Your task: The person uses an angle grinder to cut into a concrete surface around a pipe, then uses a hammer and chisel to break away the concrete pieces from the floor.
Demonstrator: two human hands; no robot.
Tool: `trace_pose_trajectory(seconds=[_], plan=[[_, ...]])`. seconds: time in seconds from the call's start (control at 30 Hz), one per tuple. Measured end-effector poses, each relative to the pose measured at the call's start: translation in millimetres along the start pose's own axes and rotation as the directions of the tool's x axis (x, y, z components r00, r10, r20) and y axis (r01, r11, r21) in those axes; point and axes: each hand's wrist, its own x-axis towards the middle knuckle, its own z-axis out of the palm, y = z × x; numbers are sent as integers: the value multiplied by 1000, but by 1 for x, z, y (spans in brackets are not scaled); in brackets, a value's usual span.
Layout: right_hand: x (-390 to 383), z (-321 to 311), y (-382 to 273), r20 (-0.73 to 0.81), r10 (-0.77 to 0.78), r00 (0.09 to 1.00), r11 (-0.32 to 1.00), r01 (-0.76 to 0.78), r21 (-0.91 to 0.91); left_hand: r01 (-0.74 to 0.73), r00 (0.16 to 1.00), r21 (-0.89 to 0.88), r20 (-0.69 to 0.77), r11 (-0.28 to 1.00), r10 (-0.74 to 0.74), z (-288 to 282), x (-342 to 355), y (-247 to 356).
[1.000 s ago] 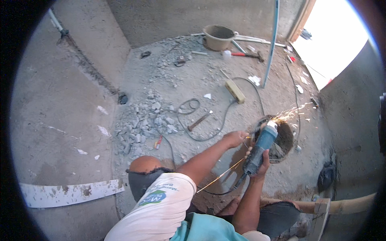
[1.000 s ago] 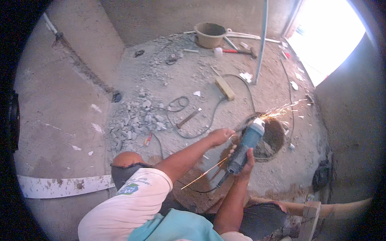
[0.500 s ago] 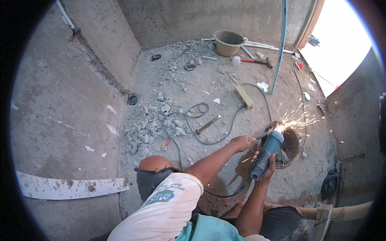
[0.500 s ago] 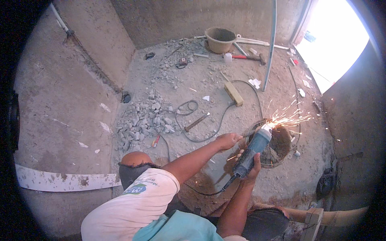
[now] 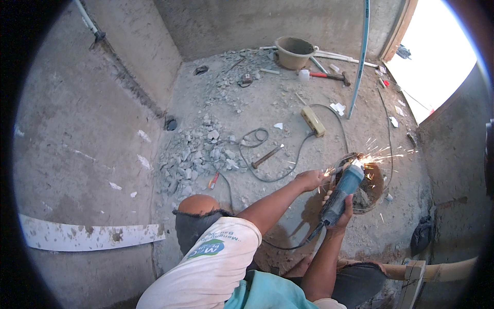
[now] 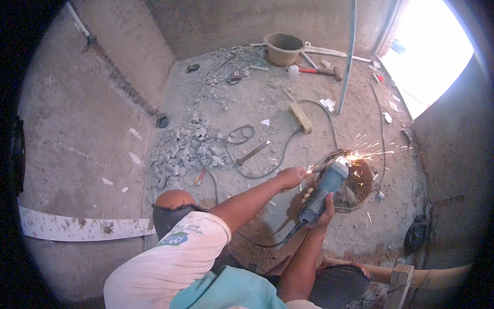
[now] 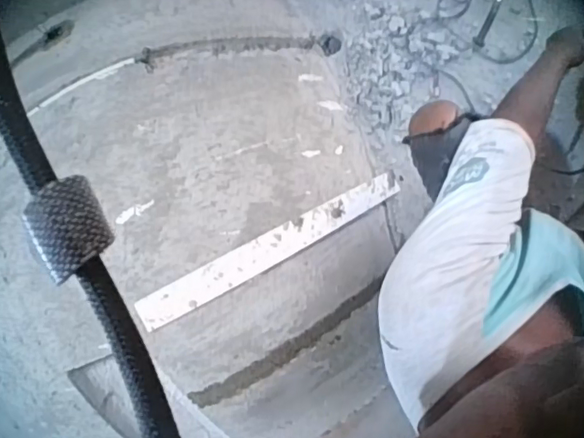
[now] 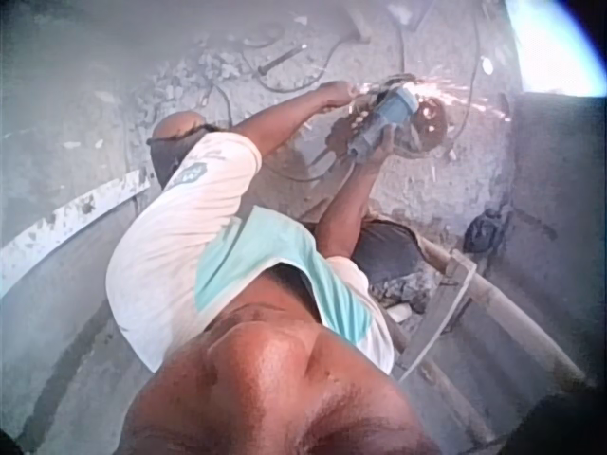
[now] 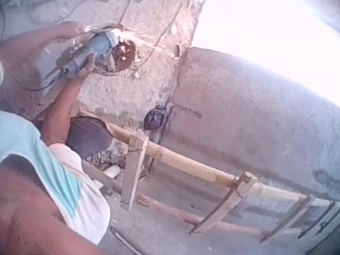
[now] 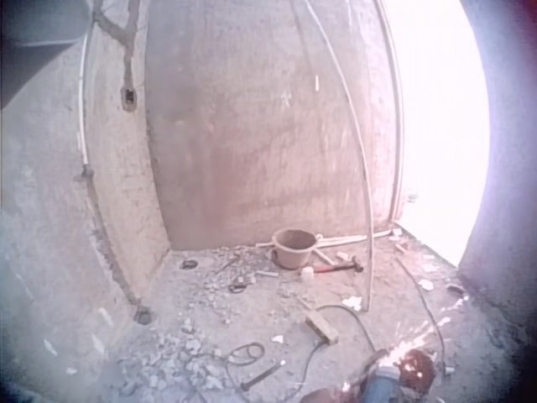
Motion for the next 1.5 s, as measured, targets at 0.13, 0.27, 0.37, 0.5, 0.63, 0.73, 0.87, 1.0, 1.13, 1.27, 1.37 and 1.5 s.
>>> trace_pose_trajectory(seconds=[0.13, 0.27, 0.37, 0.5, 0.63, 0.73, 0.87, 1.0, 1.13, 1.27, 1.37, 1.5], plan=[[-3, 2, 1, 28, 6, 1000, 999, -4, -40, 73, 997, 28, -3, 997, -73, 3, 3, -9], [-5, 0, 2, -1, -31, 1000, 999, 31, -10, 30, 999, -22, -26, 999, -31, 3, -4, -5], [-6, 0, 3, 9, -24, 1000, 999, 24, 26, 33, 999, -35, -28, 999, -34, 4, -4, -6], [-6, 3, 6, 25, 26, 999, 988, -30, 150, -207, 977, 25, 62, 978, 206, 8, 14, -36], [-5, -14, -14, -20, -56, 998, 994, 58, 96, -112, 994, -112, -1, 987, 113, 23, 26, -24], [-4, -12, -13, 33, -60, 998, 993, 56, 102, -22, 1000, -70, -23, 997, 20, 19, 31, -41], [-6, -17, -17, 44, -57, 997, 988, 50, 147, -30, 999, -33, -41, 999, 29, 21, 22, -20], [-5, -13, -7, 58, -26, 998, 991, 18, 132, -16, 1000, -41, -17, 999, 15, 18, 23, -33], [-4, -17, -4, 47, 9, 999, 992, -15, 123, -26, 999, -63, -37, 998, 23, 18, 18, -26], [-1, -19, -2, 57, 27, 998, 996, -31, 83, -25, 998, -34, -51, 999, 24, 14, 15, -20], [0, -18, -1, 34, 33, 999, 998, -35, 55, -52, 997, -45, -61, 998, 49, 14, 13, -19], [0, -15, 2, 41, 59, 997, 996, -62, 68, -14, 1000, -49, -29, 999, 12, 10, 10, -17]])
